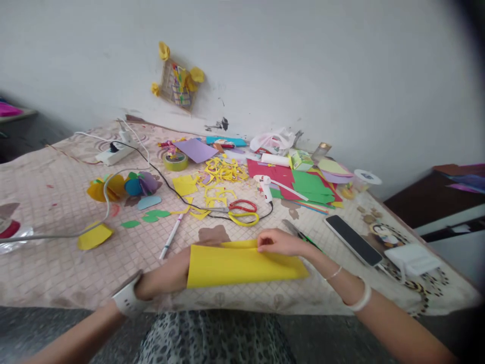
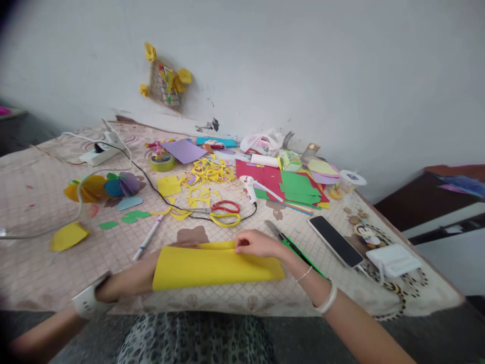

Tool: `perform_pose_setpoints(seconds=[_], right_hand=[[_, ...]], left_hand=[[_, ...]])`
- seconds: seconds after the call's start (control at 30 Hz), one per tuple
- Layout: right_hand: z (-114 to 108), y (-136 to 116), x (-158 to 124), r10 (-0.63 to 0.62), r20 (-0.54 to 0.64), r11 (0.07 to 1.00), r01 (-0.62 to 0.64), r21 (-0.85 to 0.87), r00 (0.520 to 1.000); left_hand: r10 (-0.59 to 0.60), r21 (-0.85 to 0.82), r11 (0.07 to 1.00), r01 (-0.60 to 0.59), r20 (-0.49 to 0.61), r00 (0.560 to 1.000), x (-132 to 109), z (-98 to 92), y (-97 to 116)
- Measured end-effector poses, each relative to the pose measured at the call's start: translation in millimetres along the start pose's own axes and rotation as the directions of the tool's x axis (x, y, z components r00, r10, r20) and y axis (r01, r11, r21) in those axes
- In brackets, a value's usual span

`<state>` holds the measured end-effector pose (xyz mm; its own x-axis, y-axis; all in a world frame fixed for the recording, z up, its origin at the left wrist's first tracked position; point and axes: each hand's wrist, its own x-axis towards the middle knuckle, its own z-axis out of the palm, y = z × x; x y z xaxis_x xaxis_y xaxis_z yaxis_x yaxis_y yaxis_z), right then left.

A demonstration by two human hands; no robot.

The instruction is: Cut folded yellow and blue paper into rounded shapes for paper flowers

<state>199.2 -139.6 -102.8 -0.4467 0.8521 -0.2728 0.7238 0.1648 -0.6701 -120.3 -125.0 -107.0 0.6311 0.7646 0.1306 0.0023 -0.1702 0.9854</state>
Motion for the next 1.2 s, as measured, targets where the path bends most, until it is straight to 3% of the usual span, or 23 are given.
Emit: perform_pose_setpoints(seconds=[0.03,0.07,0.13,0.23,0.27,0.33,0.4,0.43,0.47,0.57,0.67,0.97,1.2], right_hand=[[-0.2,4.1,2.9,0.004,0.006,1.0,-0.004,0.017,1.0],[-0.2,6.9,4.6,0.007,0.011,0.999,-0.007,0.032,1.0],[0.4,9.7,5.7,0.016,0.017,0.998,-0.017,0.056,1.0],[1.2,9.1,6.3,0.035,0.019,0.997,-0.036,0.069,0.999],[1.3,8.3,6.8,0.04,0.014,0.997,-0.041,0.065,0.999],[1.2,6.5,7.9,0.045,-0.013,0.998,-0.044,0.044,0.999],[0.9,5.3,8.6,0.039,-0.053,0.999,-0.038,0.016,0.998],[0.8,5.1,8.6,0.035,-0.072,0.999,-0.035,0.003,0.997],[0.9,5.4,8.2,0.032,-0.09,0.999,-0.032,-0.007,0.995],[2.1,8.4,6.2,0.027,-0.134,0.999,-0.03,-0.02,0.991],[4.4,12.5,5.7,0.022,-0.168,0.999,-0.026,-0.022,0.986],[8.7,16.7,9.1,0.014,-0.2,0.999,-0.022,-0.041,0.98],[12.1,15.2,8.7,-0.004,-0.236,0.996,-0.017,-0.089,0.972]], left_hand=[[-0.004,0.058,0.998,0.002,0.034,0.999,-0.2,-12.2,1.0],[0.03,0.222,0.974,-0.039,0.043,0.999,0.4,-24.5,2.3],[0.111,0.382,0.922,-0.064,-0.102,0.989,3.4,-44.6,8.4],[0.225,0.458,0.882,-0.111,-0.204,0.953,11.0,-45.5,29.3],[0.266,0.49,0.857,-0.158,-0.159,0.951,13.7,-35.8,37.3],[0.282,0.511,0.802,-0.311,0.136,0.95,18.5,-5.3,48.2],[0.195,0.464,0.778,-0.423,0.462,0.865,21.1,29.8,46.6],[0.137,0.445,0.777,-0.446,0.572,0.809,21.5,45.2,41.0],[0.099,0.452,0.768,-0.453,0.615,0.782,21.3,57.7,33.0],[0.016,0.55,0.711,-0.437,0.609,0.793,18.0,75.6,6.3],[-0.002,0.592,0.68,-0.434,0.593,0.806,13.2,75.2,-8.8],[0.004,0.623,0.683,-0.383,0.521,0.854,8.5,79.5,-12.2],[-0.031,0.611,0.721,-0.327,0.499,0.866,8.8,79.6,-12.5]])
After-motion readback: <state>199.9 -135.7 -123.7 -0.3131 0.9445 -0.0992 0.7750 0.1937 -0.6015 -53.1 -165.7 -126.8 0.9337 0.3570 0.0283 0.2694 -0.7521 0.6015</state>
